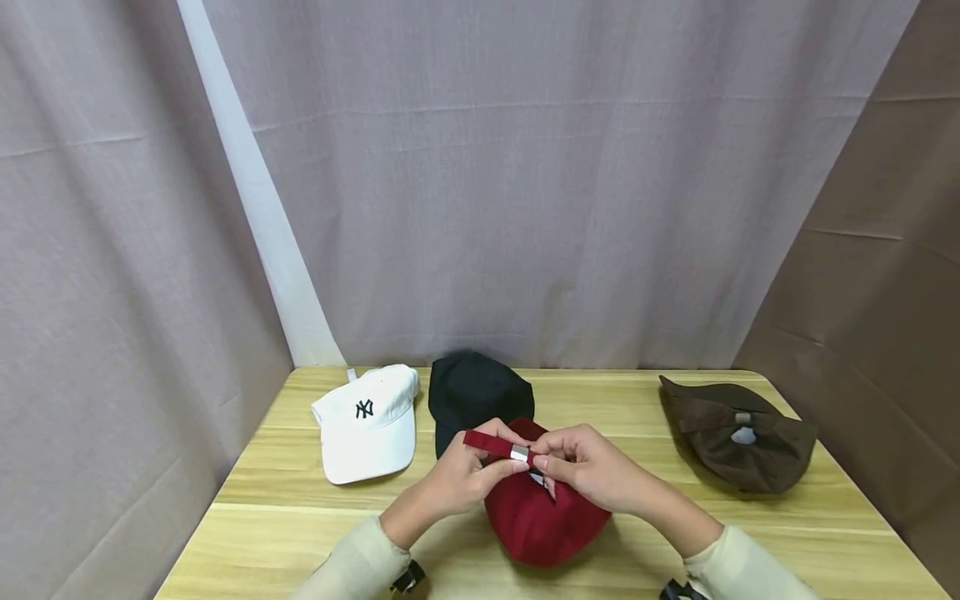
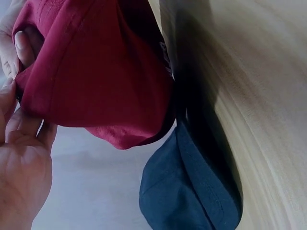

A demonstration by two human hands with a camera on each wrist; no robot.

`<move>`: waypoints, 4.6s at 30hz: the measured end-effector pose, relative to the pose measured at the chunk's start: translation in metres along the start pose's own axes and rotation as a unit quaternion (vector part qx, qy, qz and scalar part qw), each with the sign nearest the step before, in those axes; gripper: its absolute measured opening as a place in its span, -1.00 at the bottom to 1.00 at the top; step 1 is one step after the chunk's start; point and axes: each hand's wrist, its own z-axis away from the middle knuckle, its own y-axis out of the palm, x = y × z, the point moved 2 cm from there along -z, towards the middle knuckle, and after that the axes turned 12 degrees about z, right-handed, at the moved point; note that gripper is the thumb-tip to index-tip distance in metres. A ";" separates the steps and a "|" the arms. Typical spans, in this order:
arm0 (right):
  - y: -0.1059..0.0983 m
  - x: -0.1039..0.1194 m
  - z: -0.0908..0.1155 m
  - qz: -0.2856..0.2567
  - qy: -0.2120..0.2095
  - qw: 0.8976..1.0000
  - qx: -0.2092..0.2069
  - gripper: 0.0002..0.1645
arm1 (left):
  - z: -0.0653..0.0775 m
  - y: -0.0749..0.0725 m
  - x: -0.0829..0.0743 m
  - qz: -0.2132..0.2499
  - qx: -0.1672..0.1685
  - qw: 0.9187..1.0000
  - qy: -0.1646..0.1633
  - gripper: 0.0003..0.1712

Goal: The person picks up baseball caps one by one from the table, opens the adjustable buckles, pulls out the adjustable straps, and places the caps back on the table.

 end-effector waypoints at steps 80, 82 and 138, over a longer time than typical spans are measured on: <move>-0.001 -0.011 0.004 -0.077 -0.084 0.992 0.059 -0.72 | 0.004 0.000 0.004 0.058 0.016 0.998 0.017 -0.78; -0.001 -0.012 0.005 -0.091 -0.092 0.989 0.070 -0.72 | 0.004 0.000 0.003 0.065 0.018 0.998 0.010 -0.78; 0.001 -0.005 0.007 -0.088 -0.059 0.993 0.041 -0.69 | 0.004 -0.002 0.004 0.081 0.024 0.995 0.059 -0.78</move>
